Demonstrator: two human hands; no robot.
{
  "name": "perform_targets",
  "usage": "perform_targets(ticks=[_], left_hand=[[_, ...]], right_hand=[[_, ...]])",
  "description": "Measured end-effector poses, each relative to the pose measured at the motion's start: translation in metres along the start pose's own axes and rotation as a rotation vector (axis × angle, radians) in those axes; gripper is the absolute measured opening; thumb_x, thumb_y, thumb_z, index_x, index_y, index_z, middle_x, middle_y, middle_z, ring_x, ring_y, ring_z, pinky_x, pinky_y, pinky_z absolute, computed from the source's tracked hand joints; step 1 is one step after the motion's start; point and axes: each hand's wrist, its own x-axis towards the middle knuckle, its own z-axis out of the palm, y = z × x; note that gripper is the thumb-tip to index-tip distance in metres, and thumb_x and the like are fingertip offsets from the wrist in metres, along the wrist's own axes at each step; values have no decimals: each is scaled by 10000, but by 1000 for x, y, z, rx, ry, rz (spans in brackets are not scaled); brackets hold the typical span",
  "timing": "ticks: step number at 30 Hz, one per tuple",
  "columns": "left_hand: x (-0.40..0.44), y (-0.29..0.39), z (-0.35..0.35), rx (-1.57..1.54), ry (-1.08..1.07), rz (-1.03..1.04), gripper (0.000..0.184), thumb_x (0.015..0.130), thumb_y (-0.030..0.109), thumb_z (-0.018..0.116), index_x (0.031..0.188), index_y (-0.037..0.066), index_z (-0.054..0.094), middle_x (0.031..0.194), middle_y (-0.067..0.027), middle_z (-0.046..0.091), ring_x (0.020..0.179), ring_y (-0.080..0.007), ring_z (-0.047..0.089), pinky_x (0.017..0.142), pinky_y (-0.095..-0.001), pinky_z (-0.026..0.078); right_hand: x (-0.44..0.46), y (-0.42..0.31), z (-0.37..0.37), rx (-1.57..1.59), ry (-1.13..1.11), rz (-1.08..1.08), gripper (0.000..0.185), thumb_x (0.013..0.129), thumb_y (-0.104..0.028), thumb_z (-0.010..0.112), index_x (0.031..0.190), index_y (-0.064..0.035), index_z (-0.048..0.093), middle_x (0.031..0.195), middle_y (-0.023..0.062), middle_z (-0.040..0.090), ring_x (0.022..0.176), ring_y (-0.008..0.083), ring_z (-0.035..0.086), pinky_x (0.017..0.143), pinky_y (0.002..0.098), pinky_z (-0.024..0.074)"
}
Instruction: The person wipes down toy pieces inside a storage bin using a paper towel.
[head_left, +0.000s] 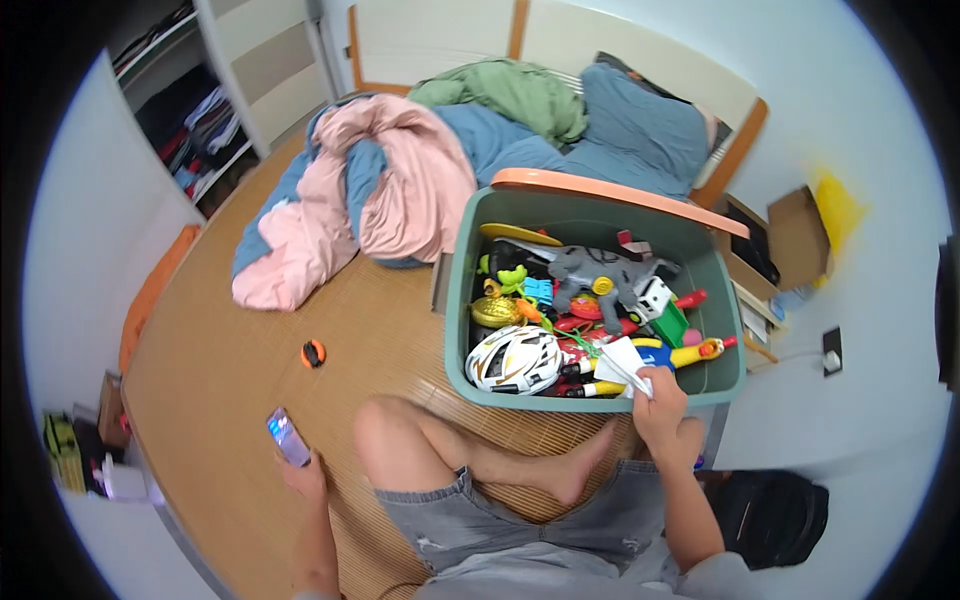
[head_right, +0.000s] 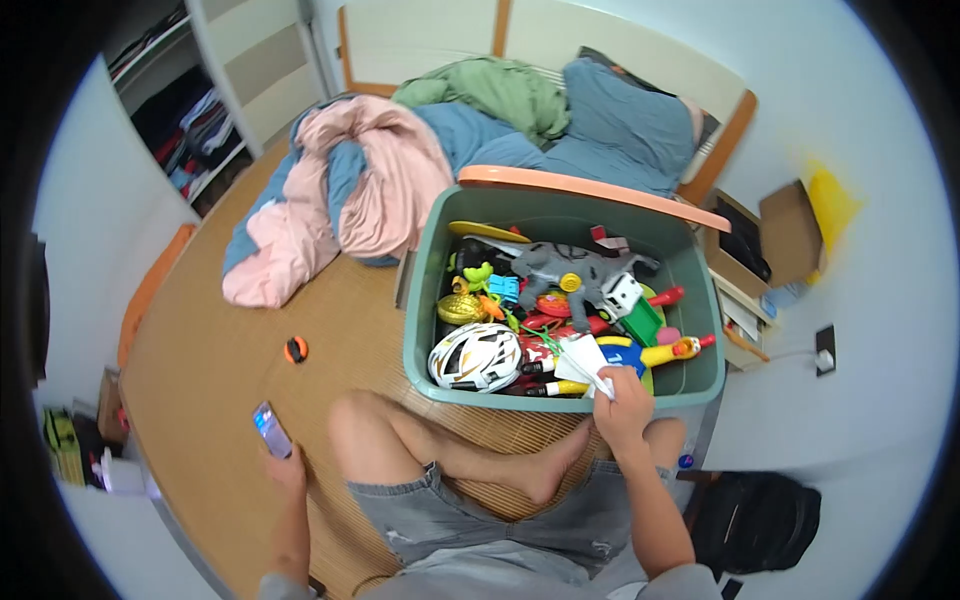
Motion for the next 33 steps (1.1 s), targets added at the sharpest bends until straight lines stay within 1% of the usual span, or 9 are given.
perform_targets(ticks=[9, 12, 14, 16, 21, 22, 24, 29, 33], left_hand=[[23, 67, -3, -158, -113, -160, 1073, 642, 396, 848, 1443, -36, 278, 1392, -263, 430, 1252, -423, 451, 1056, -443, 377], [8, 106, -11, 130, -93, -373, 1028, 672, 317, 842, 1450, -23, 263, 1383, -242, 440, 1231, -424, 463, 1054, -460, 377], [12, 85, 38, -7, 229, 132, 914, 719, 243, 809, 1437, -2, 299, 1335, -225, 469, 1183, -383, 499, 1023, -454, 402], [-18, 133, 1, -611, -126, 186, 775, 753, 176, 761, 1403, 21, 369, 1275, -188, 509, 1150, -314, 519, 984, -424, 426], [-113, 308, -180, -853, -177, 897, 383, 735, 93, 715, 1104, 20, 640, 1165, -167, 598, 1088, -307, 574, 925, -396, 458], [-124, 332, -204, -901, -379, 950, 355, 721, 69, 718, 1069, 28, 658, 1153, -156, 602, 1063, -311, 583, 907, -391, 473], [-139, 378, -202, -1019, -349, 1254, 359, 733, 76, 731, 1078, 25, 648, 1111, -132, 606, 1022, -284, 598, 880, -367, 488], [-171, 434, -162, -566, -693, 1123, 622, 727, 316, 753, 1255, 60, 548, 1218, -196, 550, 1166, -364, 516, 966, -465, 421], [-168, 435, -161, -330, -816, 1143, 908, 626, 500, 803, 1359, 85, 462, 1275, -218, 507, 1205, -384, 490, 972, -509, 396]], right_hand=[[-4, 3, 2, 16, 8, -1, 132, 709, -40, 591, 830, -83, 620, 765, 105, 597, 648, 324, 590, 562, 390, 448], [-4, 3, -1, 26, -28, -14, 150, 701, -35, 591, 840, -81, 620, 773, 104, 598, 663, 325, 594, 577, 396, 453], [-1, -2, -2, 40, -29, 24, 161, 710, -19, 584, 855, -81, 621, 786, 106, 598, 676, 331, 598, 597, 396, 464], [6, -10, -8, 94, -70, 88, 177, 726, 4, 568, 876, -71, 624, 802, 125, 602, 716, 344, 606, 645, 395, 476], [30, 4, -4, 358, -206, 225, 174, 760, 43, 534, 902, -9, 621, 841, 140, 630, 800, 273, 627, 743, 337, 474], [40, -3, 2, 403, -197, 182, 170, 764, 46, 532, 898, -7, 621, 833, 134, 628, 795, 260, 624, 741, 327, 471], [59, -11, 20, 430, -183, 122, 199, 746, 48, 532, 908, -19, 626, 858, 138, 630, 803, 282, 628, 734, 330, 472], [85, -13, 61, 387, -212, -68, 239, 707, 40, 531, 916, -21, 631, 875, 167, 620, 820, 347, 619, 747, 365, 477], [74, -10, 57, 372, -301, 80, 249, 699, 48, 553, 920, -27, 639, 877, 174, 620, 810, 348, 620, 747, 372, 482]])
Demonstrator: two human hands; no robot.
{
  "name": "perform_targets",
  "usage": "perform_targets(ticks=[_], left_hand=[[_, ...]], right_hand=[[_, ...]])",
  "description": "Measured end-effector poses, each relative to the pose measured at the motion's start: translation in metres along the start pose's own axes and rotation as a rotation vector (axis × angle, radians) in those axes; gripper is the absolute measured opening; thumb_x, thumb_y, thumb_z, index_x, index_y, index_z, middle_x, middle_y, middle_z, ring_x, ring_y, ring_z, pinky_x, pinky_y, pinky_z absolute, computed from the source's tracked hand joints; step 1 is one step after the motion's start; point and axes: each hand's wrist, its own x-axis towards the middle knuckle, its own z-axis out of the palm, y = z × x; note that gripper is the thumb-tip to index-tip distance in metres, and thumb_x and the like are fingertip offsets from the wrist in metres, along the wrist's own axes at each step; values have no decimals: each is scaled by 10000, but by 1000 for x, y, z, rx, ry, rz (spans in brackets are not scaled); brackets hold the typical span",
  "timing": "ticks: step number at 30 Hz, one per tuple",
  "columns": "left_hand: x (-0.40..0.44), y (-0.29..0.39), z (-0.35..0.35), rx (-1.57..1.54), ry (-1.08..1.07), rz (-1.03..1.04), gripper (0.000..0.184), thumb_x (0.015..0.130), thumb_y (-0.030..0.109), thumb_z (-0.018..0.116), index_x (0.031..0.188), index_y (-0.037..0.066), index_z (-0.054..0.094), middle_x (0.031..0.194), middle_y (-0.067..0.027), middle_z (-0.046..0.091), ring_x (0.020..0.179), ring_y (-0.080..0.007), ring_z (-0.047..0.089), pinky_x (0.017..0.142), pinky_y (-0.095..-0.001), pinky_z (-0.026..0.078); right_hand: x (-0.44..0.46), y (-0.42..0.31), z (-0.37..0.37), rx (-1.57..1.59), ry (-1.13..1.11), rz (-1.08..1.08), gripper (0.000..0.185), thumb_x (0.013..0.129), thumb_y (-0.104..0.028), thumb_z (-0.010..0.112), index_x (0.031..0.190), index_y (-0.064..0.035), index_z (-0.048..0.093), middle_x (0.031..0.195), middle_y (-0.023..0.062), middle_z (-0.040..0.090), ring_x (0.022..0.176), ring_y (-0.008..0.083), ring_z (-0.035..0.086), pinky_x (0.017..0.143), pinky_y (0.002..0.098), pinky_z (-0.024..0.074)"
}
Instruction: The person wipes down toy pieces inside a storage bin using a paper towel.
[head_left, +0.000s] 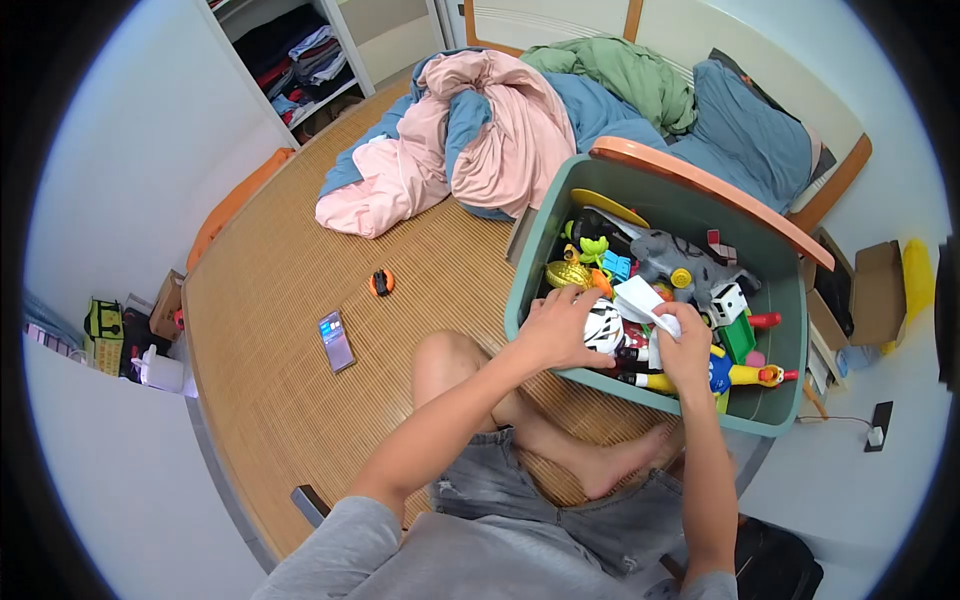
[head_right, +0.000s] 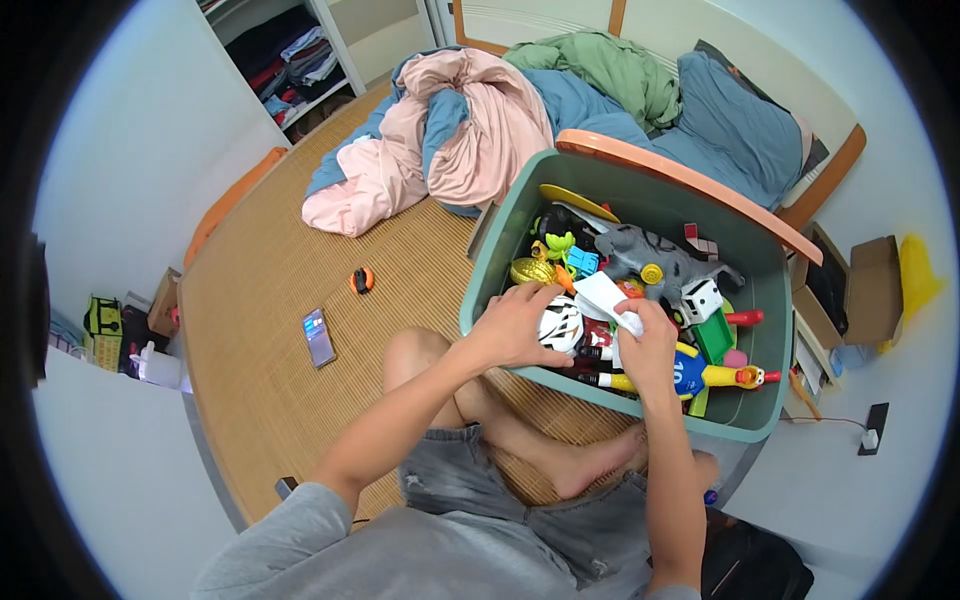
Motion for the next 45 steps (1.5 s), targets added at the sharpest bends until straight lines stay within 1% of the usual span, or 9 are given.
perform_targets(ticks=[3, 6, 11, 15, 21, 28, 33, 41, 45], left_hand=[[-8, 0, 0, -11, 3, 15, 940, 616, 467, 829, 1373, 77, 432, 1316, -223, 471, 1213, -384, 484, 993, -487, 388], [-25, -1, -15, -265, 375, 341, 669, 699, 307, 814, 1267, 86, 540, 1306, -163, 503, 1215, -363, 480, 1027, -426, 391], [-102, -132, -36, -73, 954, -189, 338, 827, 62, 643, 1158, 11, 598, 1168, -142, 606, 1115, -271, 561, 979, -373, 428], [-214, -404, 24, 475, 735, -934, 666, 825, 472, 648, 1261, -20, 540, 1193, -231, 605, 1112, -383, 579, 961, -440, 449], [-280, -437, 22, 417, 368, -1353, 732, 884, 648, 434, 1429, 158, 432, 1538, -181, 254, 1402, -417, 225, 1118, -561, 205], [-264, -454, 8, 352, 218, -1428, 773, 881, 702, 368, 1485, 221, 338, 1567, -175, 176, 1415, -397, 205, 1129, -571, 151], [-231, -447, -11, 199, 468, -1340, 787, 892, 678, 383, 1517, 222, 240, 1541, -231, 197, 1406, -406, 222, 1121, -572, 160], [-255, -437, 36, 468, 604, -1220, 656, 936, 548, 417, 1448, 141, 356, 1509, -211, 280, 1389, -410, 244, 1115, -587, 158], [-259, -416, 40, 476, 388, -1177, 617, 960, 555, 345, 1441, 171, 384, 1523, -221, 247, 1397, -413, 225, 1106, -614, 145]], right_hand=[[-7, 0, 1, 24, -58, 13, 253, 698, 52, 560, 923, -29, 643, 875, 170, 620, 805, 341, 623, 740, 369, 483], [-3, 2, 3, 14, -34, 5, 256, 697, 53, 565, 923, -37, 648, 875, 160, 623, 805, 333, 627, 729, 364, 484], [-3, 0, 2, 18, -9, 31, 213, 739, 24, 564, 928, -33, 645, 887, 140, 645, 807, 269, 641, 748, 330, 489], [2, 2, 8, 65, 124, 32, 239, 712, 45, 580, 928, -36, 643, 900, 164, 632, 827, 335, 633, 742, 373, 490], [2, 0, 9, 101, 150, 15, 225, 718, 37, 570, 919, -33, 641, 889, 177, 613, 816, 364, 620, 703, 386, 495], [1, -2, 8, 52, 141, 40, 225, 725, 32, 570, 929, -26, 646, 897, 170, 620, 822, 342, 628, 721, 365, 496], [2, -1, 9, 35, 128, 55, 246, 706, 31, 569, 933, -20, 647, 899, 162, 627, 828, 321, 635, 730, 348, 493], [0, 0, 9, 50, 116, 87, 244, 705, 29, 564, 927, -25, 650, 907, 135, 642, 800, 277, 644, 726, 332, 496], [1, 3, 11, 38, 111, 65, 239, 717, 28, 557, 932, -24, 650, 883, 131, 641, 783, 260, 639, 714, 322, 492]])
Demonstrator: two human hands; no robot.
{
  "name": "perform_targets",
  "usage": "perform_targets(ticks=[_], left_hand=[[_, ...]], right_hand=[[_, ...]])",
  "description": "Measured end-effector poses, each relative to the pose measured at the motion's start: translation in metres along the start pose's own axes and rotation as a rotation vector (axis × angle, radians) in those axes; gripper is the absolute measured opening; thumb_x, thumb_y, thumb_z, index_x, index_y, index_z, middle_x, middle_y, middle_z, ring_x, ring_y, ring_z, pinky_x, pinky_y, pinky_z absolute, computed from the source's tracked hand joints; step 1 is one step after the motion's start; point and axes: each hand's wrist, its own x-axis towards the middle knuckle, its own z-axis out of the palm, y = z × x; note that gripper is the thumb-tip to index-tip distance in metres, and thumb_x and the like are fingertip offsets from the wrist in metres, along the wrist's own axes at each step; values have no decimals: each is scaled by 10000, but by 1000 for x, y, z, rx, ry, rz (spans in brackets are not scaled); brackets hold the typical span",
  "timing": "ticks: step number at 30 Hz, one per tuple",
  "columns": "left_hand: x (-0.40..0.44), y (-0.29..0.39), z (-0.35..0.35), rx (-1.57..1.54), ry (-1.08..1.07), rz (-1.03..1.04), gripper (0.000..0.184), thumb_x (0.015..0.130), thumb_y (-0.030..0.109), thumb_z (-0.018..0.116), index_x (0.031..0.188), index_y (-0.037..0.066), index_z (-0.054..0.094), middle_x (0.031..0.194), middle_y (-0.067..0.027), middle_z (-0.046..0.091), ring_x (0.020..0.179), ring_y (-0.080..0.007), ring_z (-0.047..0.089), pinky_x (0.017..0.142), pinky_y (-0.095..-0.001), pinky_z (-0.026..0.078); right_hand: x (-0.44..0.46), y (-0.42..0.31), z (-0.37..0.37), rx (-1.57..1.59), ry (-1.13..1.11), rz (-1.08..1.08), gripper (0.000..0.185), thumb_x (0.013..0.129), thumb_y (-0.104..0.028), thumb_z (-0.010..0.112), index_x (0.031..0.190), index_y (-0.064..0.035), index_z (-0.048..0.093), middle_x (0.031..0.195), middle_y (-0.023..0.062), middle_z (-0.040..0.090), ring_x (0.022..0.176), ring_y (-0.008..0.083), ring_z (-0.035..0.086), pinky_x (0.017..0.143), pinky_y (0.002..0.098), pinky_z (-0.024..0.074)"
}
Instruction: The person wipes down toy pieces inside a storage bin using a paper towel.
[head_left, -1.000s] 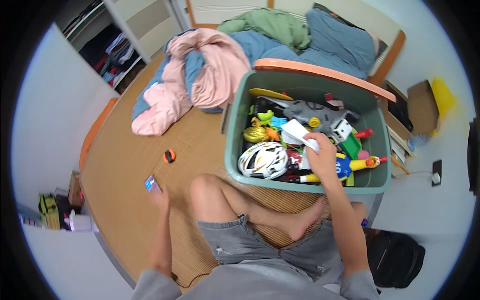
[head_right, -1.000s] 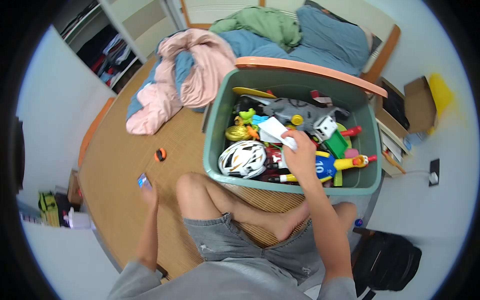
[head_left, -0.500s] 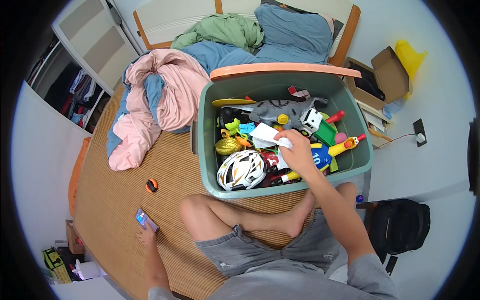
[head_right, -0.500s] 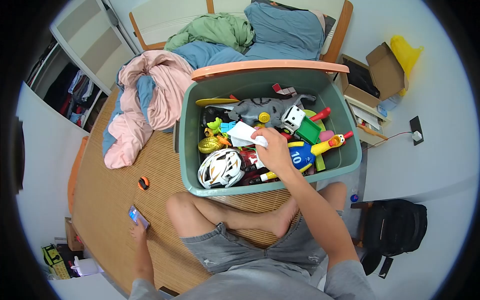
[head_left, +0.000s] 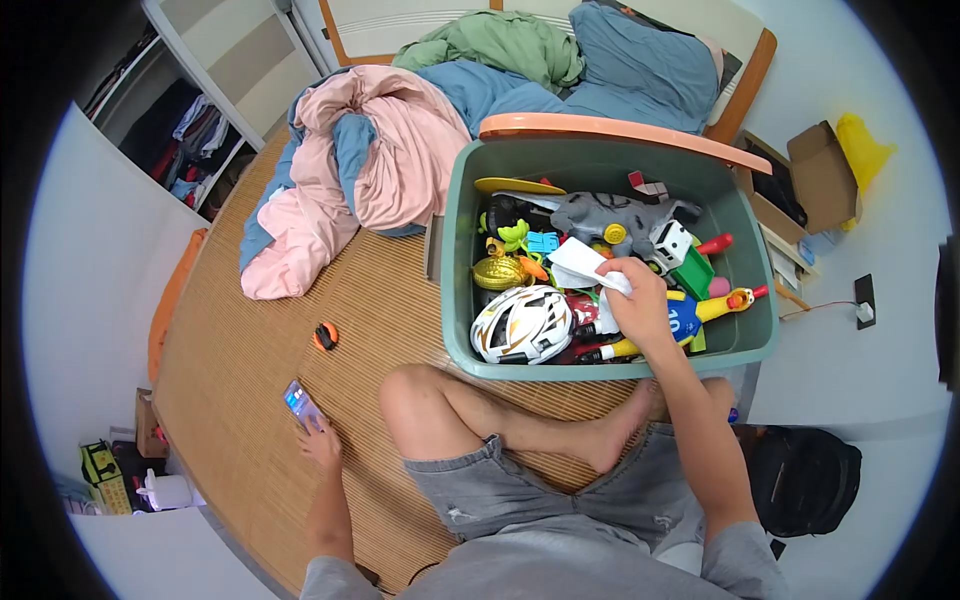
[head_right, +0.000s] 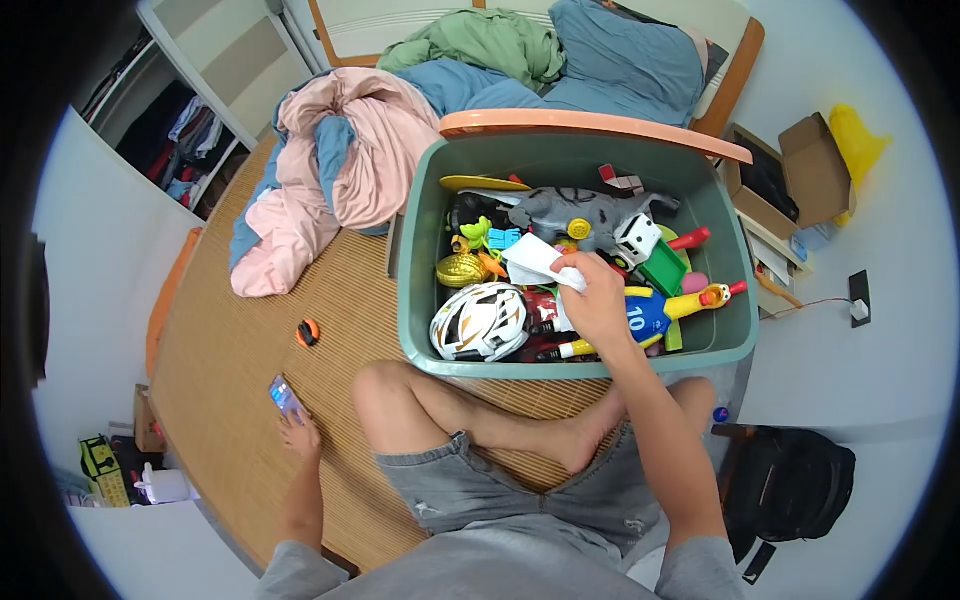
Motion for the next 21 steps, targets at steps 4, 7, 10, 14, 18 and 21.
perform_targets(ticks=[4, 7, 10, 14, 18, 21], left_hand=[[27, 4, 3, -40, -49, -155, 674, 951, 618, 312, 1505, 235, 280, 1527, -228, 232, 1396, -415, 230, 1106, -598, 166], [33, 33, -33, -168, 76, -69, 704, 952, 607, 322, 1514, 193, 236, 1524, -229, 231, 1365, -428, 284, 1109, -538, 223], [26, 86, -62, -365, 122, 124, 700, 959, 553, 388, 1482, 99, 287, 1508, -237, 256, 1357, -427, 293, 1111, -510, 239], [-41, 192, -151, -767, 251, 656, 568, 918, 308, 589, 1381, 25, 421, 1445, -224, 350, 1334, -378, 346, 1100, -455, 283], [-131, 284, -254, -871, 41, 1198, 566, 758, 227, 744, 1248, 25, 546, 1323, -185, 484, 1243, -353, 463, 1040, -425, 369], [-175, 345, -270, -709, -267, 1451, 678, 662, 276, 818, 1234, 24, 555, 1280, -195, 512, 1180, -367, 511, 1002, -411, 418]], right_hand=[[0, -2, -1, 3, -11, 10, 233, 722, 25, 561, 933, -24, 648, 871, 126, 634, 767, 240, 629, 697, 306, 484], [0, -3, 0, 42, 3, 0, 237, 717, 45, 570, 926, -29, 652, 877, 160, 617, 748, 314, 624, 641, 355, 486], [1, -4, -1, 35, 11, -18, 235, 717, 42, 565, 927, -22, 650, 882, 162, 619, 753, 313, 628, 640, 354, 490], [2, -7, -1, 68, 13, 41, 214, 721, 2, 582, 924, -18, 648, 884, 164, 621, 757, 313, 631, 646, 358, 497], [4, -6, -2, 11, 43, 49, 206, 725, -91, 639, 917, -16, 649, 880, 161, 627, 736, 309, 630, 653, 362, 501], [5, -3, -2, -12, 130, 22, 206, 749, -124, 677, 908, 2, 644, 870, 166, 638, 745, 322, 636, 660, 362, 500]])
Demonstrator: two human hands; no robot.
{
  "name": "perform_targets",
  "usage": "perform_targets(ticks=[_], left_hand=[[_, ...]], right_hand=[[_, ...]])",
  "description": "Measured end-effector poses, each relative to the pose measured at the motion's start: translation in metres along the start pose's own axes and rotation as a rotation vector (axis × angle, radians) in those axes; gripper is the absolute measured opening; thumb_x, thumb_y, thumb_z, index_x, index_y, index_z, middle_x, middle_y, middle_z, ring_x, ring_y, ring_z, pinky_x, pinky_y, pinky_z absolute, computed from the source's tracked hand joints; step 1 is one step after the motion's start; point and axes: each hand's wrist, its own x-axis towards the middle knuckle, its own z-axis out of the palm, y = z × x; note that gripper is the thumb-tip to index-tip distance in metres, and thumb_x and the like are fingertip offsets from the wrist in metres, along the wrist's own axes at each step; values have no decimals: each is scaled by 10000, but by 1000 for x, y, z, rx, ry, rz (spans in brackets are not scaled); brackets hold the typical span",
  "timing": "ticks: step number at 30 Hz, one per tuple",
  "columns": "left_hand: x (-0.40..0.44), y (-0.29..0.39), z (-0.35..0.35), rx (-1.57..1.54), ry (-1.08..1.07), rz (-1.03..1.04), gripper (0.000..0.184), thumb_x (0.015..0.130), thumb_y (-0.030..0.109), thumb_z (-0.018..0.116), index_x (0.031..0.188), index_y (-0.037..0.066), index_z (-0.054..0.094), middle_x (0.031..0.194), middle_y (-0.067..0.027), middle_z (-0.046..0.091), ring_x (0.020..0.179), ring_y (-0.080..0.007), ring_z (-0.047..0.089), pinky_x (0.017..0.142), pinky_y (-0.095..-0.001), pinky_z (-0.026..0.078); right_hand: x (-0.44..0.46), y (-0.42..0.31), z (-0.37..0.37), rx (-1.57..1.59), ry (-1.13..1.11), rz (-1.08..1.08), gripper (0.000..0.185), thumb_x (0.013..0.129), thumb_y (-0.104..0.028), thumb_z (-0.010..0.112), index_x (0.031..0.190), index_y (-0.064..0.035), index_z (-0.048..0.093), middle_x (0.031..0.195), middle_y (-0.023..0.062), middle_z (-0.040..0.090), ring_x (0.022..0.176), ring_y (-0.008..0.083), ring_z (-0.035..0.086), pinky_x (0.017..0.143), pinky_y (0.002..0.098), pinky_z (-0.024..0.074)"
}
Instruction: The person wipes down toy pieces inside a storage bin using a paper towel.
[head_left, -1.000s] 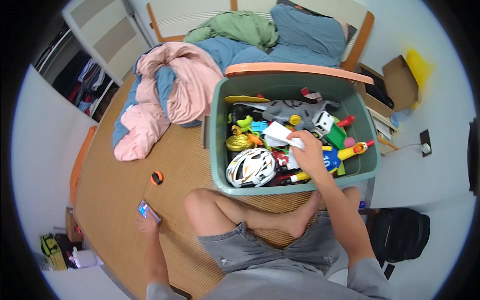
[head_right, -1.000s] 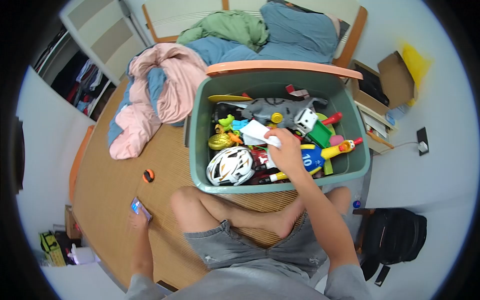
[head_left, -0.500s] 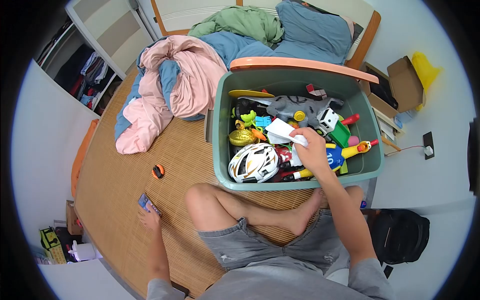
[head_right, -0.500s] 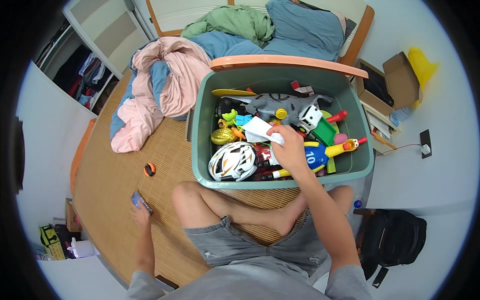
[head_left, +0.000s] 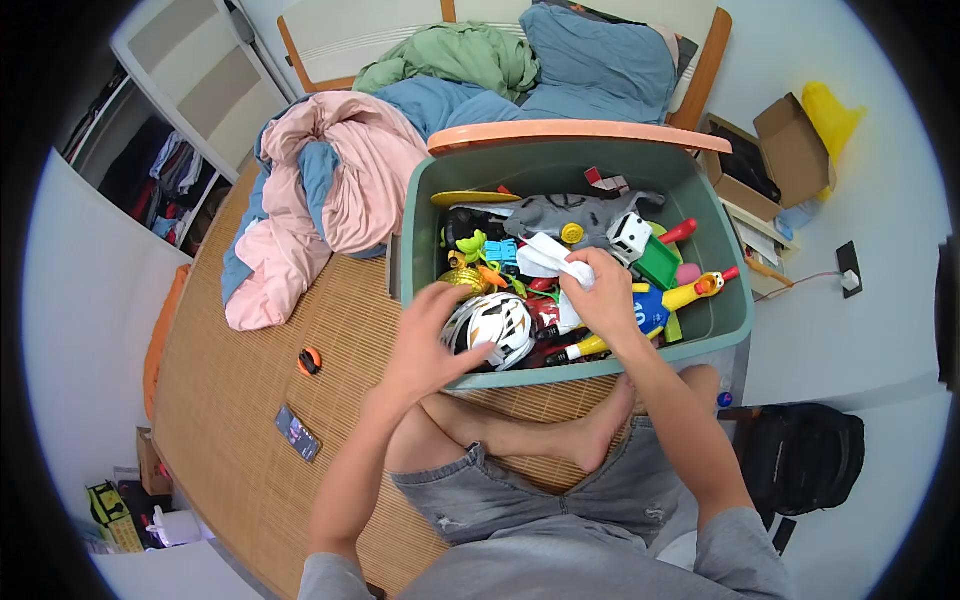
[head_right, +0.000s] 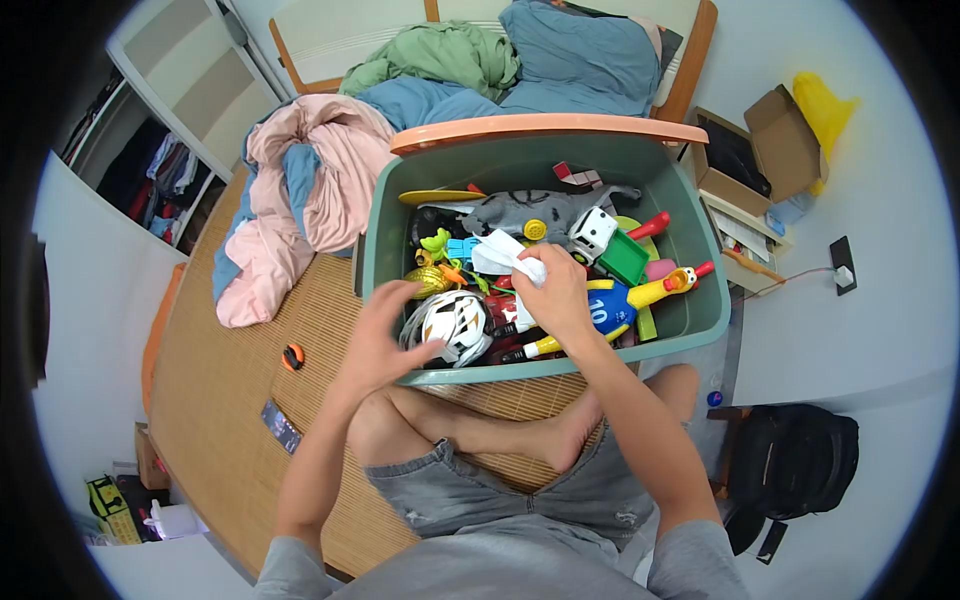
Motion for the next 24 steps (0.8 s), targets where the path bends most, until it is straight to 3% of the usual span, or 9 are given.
perform_targets(ticks=[1, 5, 9, 11, 14, 17, 19, 21, 24], left_hand=[[7, 4, 17, 112, -56, 9, 796, 606, 323, 855, 1269, 32, 526, 1254, -216, 523, 1148, -381, 533, 988, -416, 438], [28, 11, 39, 71, -297, -192, 947, 539, 401, 875, 1323, 60, 469, 1237, -223, 534, 1147, -399, 533, 959, -473, 450], [28, 1, 35, -105, -144, -302, 835, 571, 329, 858, 1260, 11, 508, 1131, -161, 621, 1074, -272, 602, 951, -350, 465], [26, -13, 37, -423, -11, -369, 765, 653, 280, 844, 1270, -9, 496, 1140, -116, 626, 1028, -186, 610, 920, -314, 476], [26, -23, 40, -1072, 112, -461, 640, 781, 159, 750, 1320, 5, 442, 1167, -100, 605, 1048, -167, 597, 921, -303, 477], [29, -7, 39, -1437, 241, -576, 506, 878, 266, 620, 1297, 13, 490, 1169, -92, 630, 1048, -192, 618, 934, -343, 490], [29, -17, 40, -1309, 230, -538, 599, 893, 461, 579, 1324, 58, 483, 1241, -112, 603, 1106, -248, 601, 975, -402, 475], [35, -20, 41, -1286, 370, -528, 579, 911, 475, 550, 1318, 67, 490, 1236, -107, 606, 1104, -241, 602, 976, -402, 475], [36, -14, 36, -1494, 327, -545, 612, 932, 563, 463, 1312, 86, 510, 1221, -92, 619, 1082, -251, 613, 957, -422, 487]], right_hand=[[-1, 2, 0, 1, 10, 1, 206, 749, -124, 677, 908, 2, 644, 870, 166, 638, 745, 322, 636, 660, 362, 500], [0, 2, -3, 78, 120, 116, 212, 766, -135, 687, 915, 8, 639, 863, 183, 652, 782, 339, 644, 712, 387, 501], [-3, -5, -5, 176, 43, 48, 234, 792, -147, 675, 942, 23, 619, 894, 194, 652, 811, 334, 649, 734, 380, 504], [-3, -11, -8, 172, 35, 47, 227, 810, -148, 660, 956, 21, 617, 910, 196, 651, 820, 326, 652, 737, 380, 505], [-2, -8, -6, 250, 87, 30, 203, 842, -143, 640, 964, 18, 614, 879, 183, 655, 808, 320, 657, 725, 367, 504], [0, -11, -11, 266, 150, 66, 206, 877, -144, 614, 997, 22, 588, 832, 181, 657, 753, 308, 659, 684, 360, 502], [1, -9, -10, 263, 226, 56, 211, 871, -140, 619, 1004, 19, 582, 817, 172, 656, 738, 291, 655, 674, 358, 500], [2, -4, -10, 263, 303, 46, 216, 866, -136, 624, 1012, 16, 575, 803, 164, 655, 722, 274, 651, 665, 356, 498], [1, -2, -9, 363, 287, 74, 236, 829, -118, 653, 1014, 7, 579, 796, 118, 645, 699, 221, 626, 662, 340, 495]])
